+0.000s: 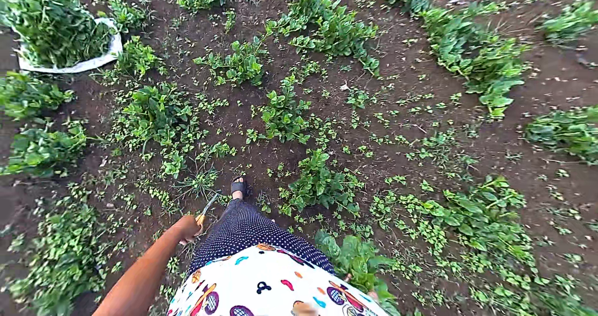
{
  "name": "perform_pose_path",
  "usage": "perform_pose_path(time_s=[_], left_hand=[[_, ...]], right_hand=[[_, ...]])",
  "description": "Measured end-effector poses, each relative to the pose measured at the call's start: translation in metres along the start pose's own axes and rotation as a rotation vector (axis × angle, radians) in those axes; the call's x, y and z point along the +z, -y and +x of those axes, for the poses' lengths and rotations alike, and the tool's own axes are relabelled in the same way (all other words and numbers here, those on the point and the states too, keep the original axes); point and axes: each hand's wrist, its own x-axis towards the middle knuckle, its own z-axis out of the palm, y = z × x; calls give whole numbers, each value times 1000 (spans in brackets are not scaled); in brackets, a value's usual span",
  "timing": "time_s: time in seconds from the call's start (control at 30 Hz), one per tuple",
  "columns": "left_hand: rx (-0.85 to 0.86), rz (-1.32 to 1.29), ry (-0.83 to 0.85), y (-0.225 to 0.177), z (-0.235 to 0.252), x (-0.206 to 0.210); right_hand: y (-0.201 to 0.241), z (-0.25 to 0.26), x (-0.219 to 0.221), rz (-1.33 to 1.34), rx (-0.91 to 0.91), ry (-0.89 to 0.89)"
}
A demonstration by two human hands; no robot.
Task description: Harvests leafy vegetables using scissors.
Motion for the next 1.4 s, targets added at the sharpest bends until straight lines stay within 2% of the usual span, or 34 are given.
perform_pose_path(time_s=[0.07, 0.13, 0.27, 0.37, 0.43, 0.47, 0.5, 0.57, 0.7, 0.8, 0.9, 1.07, 1.23, 1.4], left_hand=[[-3, -40, 7, 8, 5, -16], [-14, -82, 3, 15, 9, -35], [-53, -157, 7, 27, 21, -83], [-55, -157, 32, 25, 22, -122], [-38, -133, 58, 24, 20, -148], [-25, -118, 63, 23, 23, -160], [-7, -97, 64, 23, 28, -171], [26, -95, 57, 20, 34, -189], [82, -184, 51, 20, 46, -202], [41, -261, 77, 19, 54, -202], [-40, -293, 130, 23, 58, -197], [-77, -330, 144, 26, 73, -204], [-117, -440, 42, 1, 71, -244], [-56, -537, -58, -37, 67, -299]], right_hand=[[5, 5, 38, -3, 126, -185], [3, 2, 73, 20, 137, -213], [-13, 33, 119, 68, 148, -155], [-26, 55, 143, 146, 179, 16], [-31, 19, 202, 102, 235, 31], [-33, -19, 251, 1, 243, -69], [-39, -46, 285, -70, 231, -87], [-55, -65, 313, -107, 195, 41], [-67, -85, 370, -157, 175, 24], [-68, -48, 384, -190, 184, 85], [-65, 34, 375, -159, 288, 179], [-73, 80, 424, -157, 216, 109], [-72, 95, 498, -219, 215, 71], [-72, 93, 578, -357, 244, 106]])
